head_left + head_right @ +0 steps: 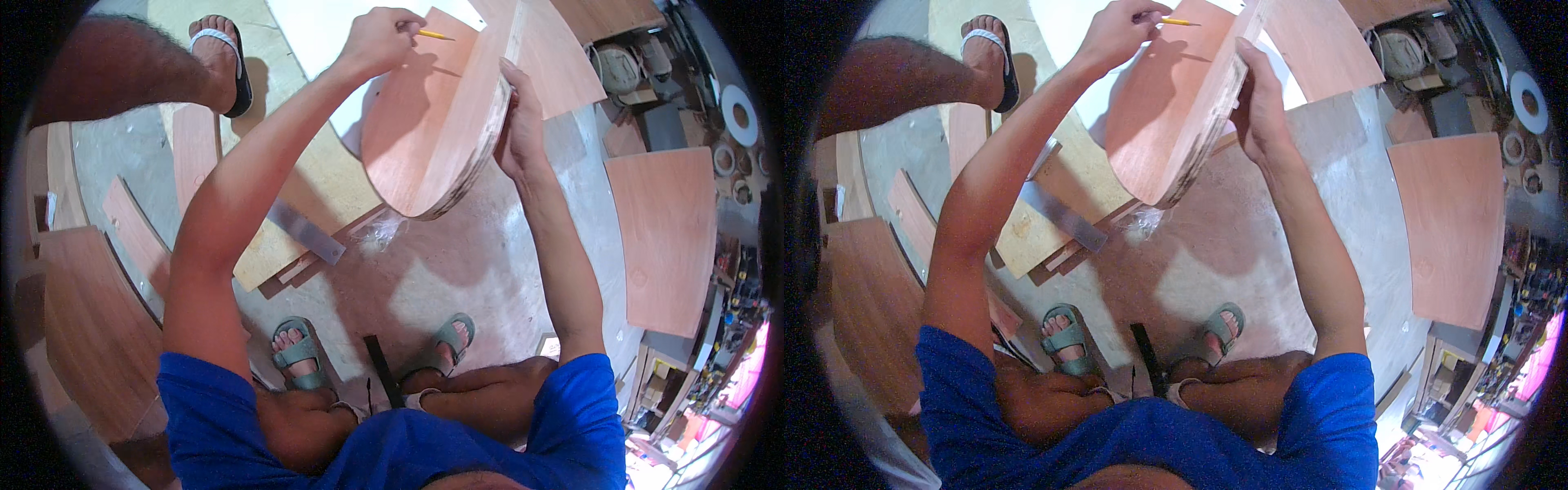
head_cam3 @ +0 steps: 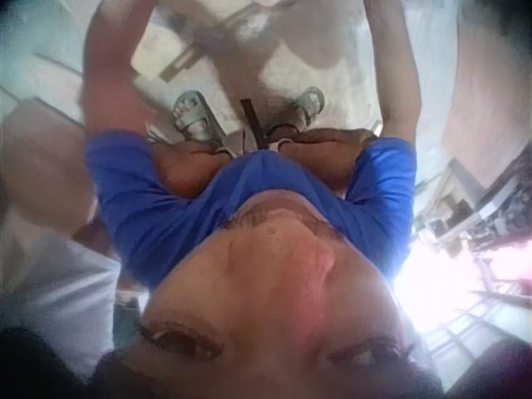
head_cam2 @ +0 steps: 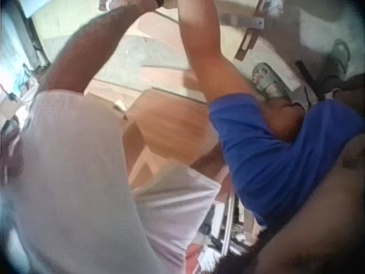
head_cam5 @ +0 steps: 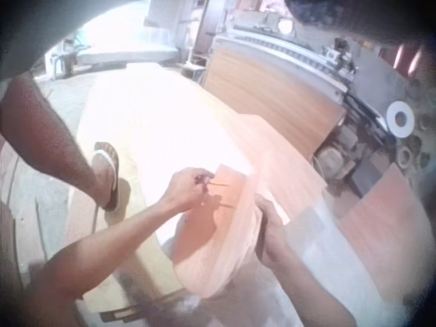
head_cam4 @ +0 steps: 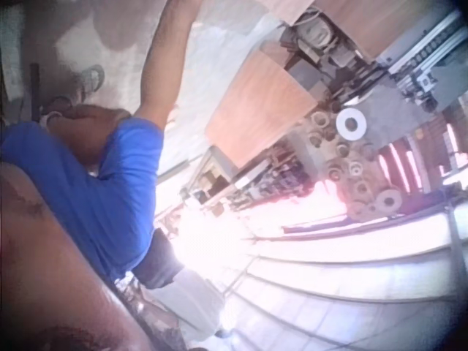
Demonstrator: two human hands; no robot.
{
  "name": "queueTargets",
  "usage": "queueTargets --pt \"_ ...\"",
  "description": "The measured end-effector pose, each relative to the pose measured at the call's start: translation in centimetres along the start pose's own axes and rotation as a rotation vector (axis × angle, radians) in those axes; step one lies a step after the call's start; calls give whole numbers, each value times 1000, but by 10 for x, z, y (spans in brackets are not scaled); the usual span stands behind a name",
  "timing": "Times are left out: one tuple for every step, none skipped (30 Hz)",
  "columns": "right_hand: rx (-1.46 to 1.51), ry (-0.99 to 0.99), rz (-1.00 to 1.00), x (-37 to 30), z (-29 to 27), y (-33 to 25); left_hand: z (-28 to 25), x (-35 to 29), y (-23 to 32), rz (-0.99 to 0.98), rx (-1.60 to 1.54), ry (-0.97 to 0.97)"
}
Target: The person repeatedly picks up, aligns, and stacks curved wooden pieces on a workbench. They handle the pieces one at a time, checking edges and orientation, then place them into a growing stack. A coworker is visible nearby but not directly involved in the assembly.
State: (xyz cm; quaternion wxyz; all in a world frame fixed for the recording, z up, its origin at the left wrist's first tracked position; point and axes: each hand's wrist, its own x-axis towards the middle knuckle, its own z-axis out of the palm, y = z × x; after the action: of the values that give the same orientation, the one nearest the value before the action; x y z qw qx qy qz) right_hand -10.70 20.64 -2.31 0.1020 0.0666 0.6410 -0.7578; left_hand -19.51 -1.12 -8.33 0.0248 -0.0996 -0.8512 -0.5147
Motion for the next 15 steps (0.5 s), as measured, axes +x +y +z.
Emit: queueTargets --pt "-8 -15 -25 7 -8 2 11 2 9 -18 -71 70" --pt "-1 26 -47 9 -16 8 23 5 18 -36 -144 134" --pt "9 2 -36 10 -13 10 25 6 12 -77 -191 134" --pt "21 -13 -28 11 -11 13 26 7 0 -115 -238 125" --pt "-4 7 3 6 -8 10 27 7 -2 -131 -329 100" --pt "-24 19 38 3 -2 9 25 1 -3 -156 -412 80" --pt "-30 22 0 9 -2 15 23 -1 -2 -176 -446 75" --pt "-34 11 -33 18 -1 22 19 -5 0 -204 -470 81" --pt "-38 -16 -47 25 -7 27 19 -7 10 -235 -470 63" --pt "-40 -49 -60 27 -10 28 19 -8 20 -270 -463 49" --pt "-86 3 -74 28 -13 30 23 -5 24 -270 -461 28" --pt "-132 44 -85 27 -12 31 24 -5 25 -274 -457 19" --pt "-152 34 -125 30 -14 33 27 -4 28 -280 -456 9" --pt "-173 23 -169 32 -14 35 29 -4 32 -255 -443 6" --pt "-168 57 -118 33 -11 35 31 -6 38 -235 -433 8"
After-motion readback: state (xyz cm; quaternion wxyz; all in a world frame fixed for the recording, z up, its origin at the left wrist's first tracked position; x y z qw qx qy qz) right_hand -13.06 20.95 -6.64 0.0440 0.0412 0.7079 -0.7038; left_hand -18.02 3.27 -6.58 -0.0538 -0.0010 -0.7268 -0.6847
